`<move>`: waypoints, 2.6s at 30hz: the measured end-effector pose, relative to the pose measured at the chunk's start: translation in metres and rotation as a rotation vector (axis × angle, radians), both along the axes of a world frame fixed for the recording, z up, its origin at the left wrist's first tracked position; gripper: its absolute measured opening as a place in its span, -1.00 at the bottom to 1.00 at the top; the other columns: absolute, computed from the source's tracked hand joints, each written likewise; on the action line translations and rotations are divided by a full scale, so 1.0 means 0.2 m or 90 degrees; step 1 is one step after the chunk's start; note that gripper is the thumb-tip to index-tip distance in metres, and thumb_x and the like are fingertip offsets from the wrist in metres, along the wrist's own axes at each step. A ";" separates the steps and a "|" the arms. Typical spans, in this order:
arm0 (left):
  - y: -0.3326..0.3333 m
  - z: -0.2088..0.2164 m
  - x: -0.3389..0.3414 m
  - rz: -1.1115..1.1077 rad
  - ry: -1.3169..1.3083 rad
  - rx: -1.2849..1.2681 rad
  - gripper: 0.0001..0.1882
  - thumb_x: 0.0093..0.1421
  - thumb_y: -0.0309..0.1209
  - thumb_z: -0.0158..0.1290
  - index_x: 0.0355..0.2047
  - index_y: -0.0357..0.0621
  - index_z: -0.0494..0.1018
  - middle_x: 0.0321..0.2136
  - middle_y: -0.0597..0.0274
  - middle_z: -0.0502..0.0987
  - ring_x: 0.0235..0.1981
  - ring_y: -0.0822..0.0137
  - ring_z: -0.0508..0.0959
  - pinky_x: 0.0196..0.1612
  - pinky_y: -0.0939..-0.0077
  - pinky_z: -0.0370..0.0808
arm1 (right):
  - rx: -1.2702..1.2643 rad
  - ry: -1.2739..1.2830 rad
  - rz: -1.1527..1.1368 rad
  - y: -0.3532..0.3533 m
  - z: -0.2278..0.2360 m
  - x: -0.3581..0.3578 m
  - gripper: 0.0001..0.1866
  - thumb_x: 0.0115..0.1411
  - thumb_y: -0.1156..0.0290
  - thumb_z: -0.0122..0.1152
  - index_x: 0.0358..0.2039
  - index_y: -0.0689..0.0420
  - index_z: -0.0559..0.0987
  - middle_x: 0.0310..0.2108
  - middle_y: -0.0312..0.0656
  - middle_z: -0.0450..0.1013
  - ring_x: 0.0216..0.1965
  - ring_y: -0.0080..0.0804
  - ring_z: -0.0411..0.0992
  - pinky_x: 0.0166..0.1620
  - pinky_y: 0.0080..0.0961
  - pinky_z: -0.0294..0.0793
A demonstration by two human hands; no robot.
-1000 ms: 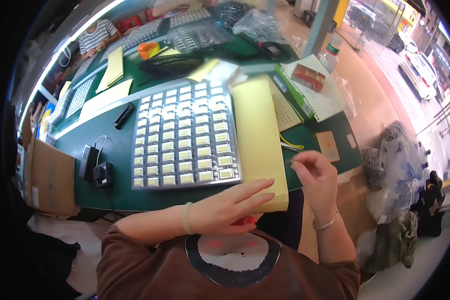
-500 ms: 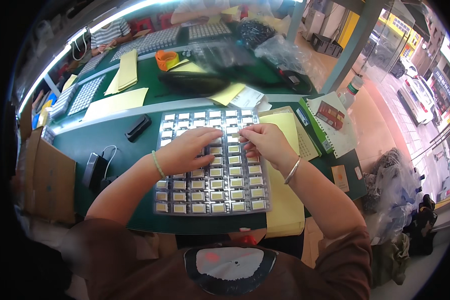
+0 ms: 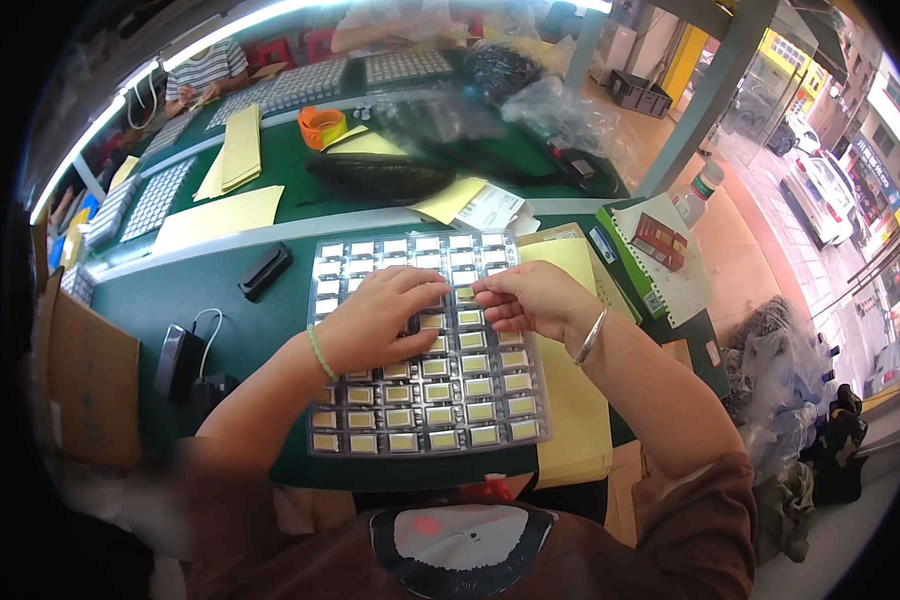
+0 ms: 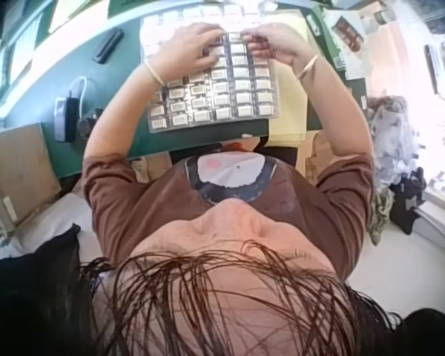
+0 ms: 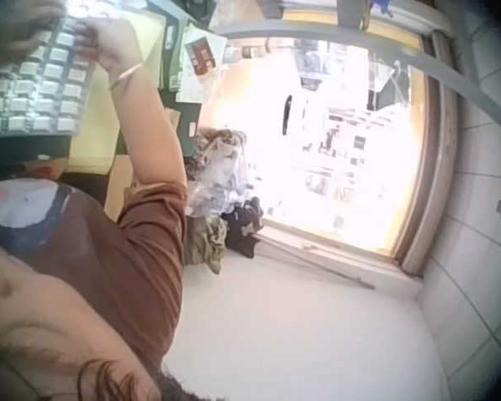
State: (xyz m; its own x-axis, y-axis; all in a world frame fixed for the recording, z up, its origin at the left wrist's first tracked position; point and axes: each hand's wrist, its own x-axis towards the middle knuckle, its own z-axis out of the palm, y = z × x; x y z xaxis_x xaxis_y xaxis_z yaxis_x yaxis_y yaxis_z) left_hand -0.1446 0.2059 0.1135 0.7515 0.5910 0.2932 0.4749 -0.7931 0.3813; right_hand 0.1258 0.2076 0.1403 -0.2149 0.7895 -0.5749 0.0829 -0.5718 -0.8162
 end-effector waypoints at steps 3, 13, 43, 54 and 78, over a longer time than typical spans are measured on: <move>0.00 -0.01 0.00 0.008 -0.007 0.006 -0.44 0.23 -0.24 0.20 0.22 -0.13 0.46 0.22 0.00 0.46 0.26 -0.04 0.41 0.35 0.05 0.28 | -0.008 0.014 0.006 0.00 0.00 0.01 -0.72 0.46 0.29 0.18 -0.01 0.22 0.65 -0.26 -0.29 0.63 -0.32 -0.53 0.61 -0.24 -0.55 0.70; -0.02 0.01 0.01 0.018 -0.003 0.001 -0.43 0.23 -0.24 0.19 0.24 -0.12 0.44 0.22 0.00 0.46 0.26 -0.05 0.40 0.35 0.03 0.28 | -0.008 0.013 0.015 -0.01 0.01 0.01 -0.70 0.45 0.29 0.18 0.00 0.25 0.64 -0.22 -0.23 0.64 -0.29 -0.50 0.64 -0.23 -0.53 0.73; -0.05 0.01 0.05 0.041 0.053 0.089 -0.51 0.26 -0.29 0.15 0.22 0.06 0.53 0.15 0.06 0.47 0.18 0.01 0.45 0.24 0.06 0.37 | 0.756 -0.680 0.206 -0.22 -0.08 -0.07 -0.66 0.27 0.47 0.20 0.06 0.04 0.69 -0.30 -0.18 0.54 -0.24 -0.16 0.56 -0.18 -0.30 0.56; -0.03 0.04 0.06 0.024 0.082 0.049 -0.51 0.29 -0.30 0.15 0.24 0.03 0.51 0.18 0.04 0.48 0.21 -0.04 0.45 0.29 0.03 0.36 | 0.917 -0.755 0.293 -0.23 -0.14 -0.01 -0.56 0.23 0.54 0.18 0.14 0.10 0.62 -0.22 -0.14 0.48 -0.15 -0.17 0.50 -0.13 -0.26 0.54; -0.83 -0.42 0.77 -0.287 0.010 -0.054 -0.38 0.18 -0.28 0.28 0.24 -0.15 0.45 0.40 -0.06 0.27 0.44 -0.10 0.25 0.44 0.01 0.24 | 0.872 -0.649 0.033 -1.30 -0.70 0.71 -0.62 0.10 0.48 0.45 -0.03 0.11 0.69 0.07 -0.11 0.54 0.16 -0.08 0.52 0.22 -0.19 0.55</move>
